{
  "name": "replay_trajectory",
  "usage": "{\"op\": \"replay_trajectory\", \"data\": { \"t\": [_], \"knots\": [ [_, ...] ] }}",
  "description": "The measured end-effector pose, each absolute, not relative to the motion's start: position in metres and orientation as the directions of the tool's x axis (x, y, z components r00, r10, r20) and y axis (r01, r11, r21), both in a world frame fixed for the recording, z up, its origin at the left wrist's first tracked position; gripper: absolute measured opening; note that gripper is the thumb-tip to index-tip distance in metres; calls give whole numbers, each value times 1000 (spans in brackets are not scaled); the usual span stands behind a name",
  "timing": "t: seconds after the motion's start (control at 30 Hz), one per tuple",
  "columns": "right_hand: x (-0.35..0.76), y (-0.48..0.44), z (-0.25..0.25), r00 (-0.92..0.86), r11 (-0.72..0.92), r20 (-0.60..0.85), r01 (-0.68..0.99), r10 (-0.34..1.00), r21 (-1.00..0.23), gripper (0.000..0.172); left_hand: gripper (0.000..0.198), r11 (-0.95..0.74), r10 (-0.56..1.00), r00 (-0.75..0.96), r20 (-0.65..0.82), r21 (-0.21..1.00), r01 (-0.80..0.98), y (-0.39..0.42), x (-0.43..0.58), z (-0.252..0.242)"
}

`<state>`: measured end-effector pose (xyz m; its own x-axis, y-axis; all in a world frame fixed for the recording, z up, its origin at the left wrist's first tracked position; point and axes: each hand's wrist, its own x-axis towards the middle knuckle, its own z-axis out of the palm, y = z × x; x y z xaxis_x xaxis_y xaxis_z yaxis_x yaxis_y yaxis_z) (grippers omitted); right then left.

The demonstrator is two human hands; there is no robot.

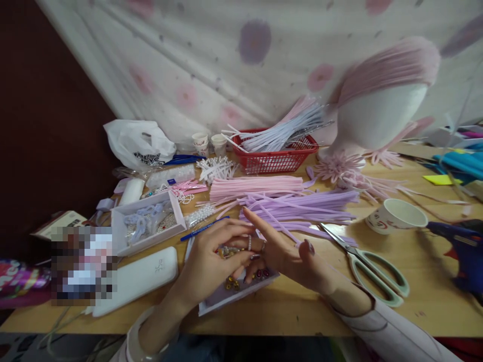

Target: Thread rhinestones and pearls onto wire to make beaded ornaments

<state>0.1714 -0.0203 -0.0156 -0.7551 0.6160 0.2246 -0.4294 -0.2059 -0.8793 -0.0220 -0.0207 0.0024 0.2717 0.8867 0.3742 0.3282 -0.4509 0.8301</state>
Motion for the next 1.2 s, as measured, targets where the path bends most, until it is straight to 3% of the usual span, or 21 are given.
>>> {"op": "replay_trajectory", "data": {
  "t": [0.13, 0.3, 0.5, 0.67, 0.77, 0.83, 0.9, 1.0, 1.2],
  "knots": [
    [171, -17, -14, -809, -334, 210, -443, 550, -832, 91, 20, -574, 802, 385, 457, 766, 288, -20, -21, 7],
    [174, -16, -9, -841, -420, 161, -412, 516, -809, 100, 19, -581, 798, 384, 464, 762, 287, -21, -23, 6],
    [178, -14, 3, -837, -462, 97, -390, 539, -797, 98, 22, -557, 812, 356, 464, 797, 234, -19, -29, 7],
    [185, -8, 4, -800, -426, 81, -400, 595, -812, 79, 27, -448, 882, 245, 402, 876, 177, -18, -41, 0],
    [186, -5, -1, -642, -313, 32, -416, 766, -854, 48, 32, -401, 907, 145, 395, 916, 15, -19, -45, -4],
    [184, -5, -5, -548, -259, -40, -328, 836, -908, 29, 35, -421, 898, 122, 422, 906, -35, -21, -44, -4],
    [179, -7, -6, -538, -251, -106, -204, 836, -946, 29, 38, -452, 879, 149, 452, 891, -41, -23, -40, -3],
    [173, -13, -5, -575, -264, -154, -113, 804, -958, 44, 38, -492, 845, 211, 491, 869, -51, -25, -33, -2],
    [171, -17, -3, -577, -284, -126, -192, 807, -939, 43, 41, -499, 834, 277, 477, 866, 11, -26, -29, -5]
  ]
}}
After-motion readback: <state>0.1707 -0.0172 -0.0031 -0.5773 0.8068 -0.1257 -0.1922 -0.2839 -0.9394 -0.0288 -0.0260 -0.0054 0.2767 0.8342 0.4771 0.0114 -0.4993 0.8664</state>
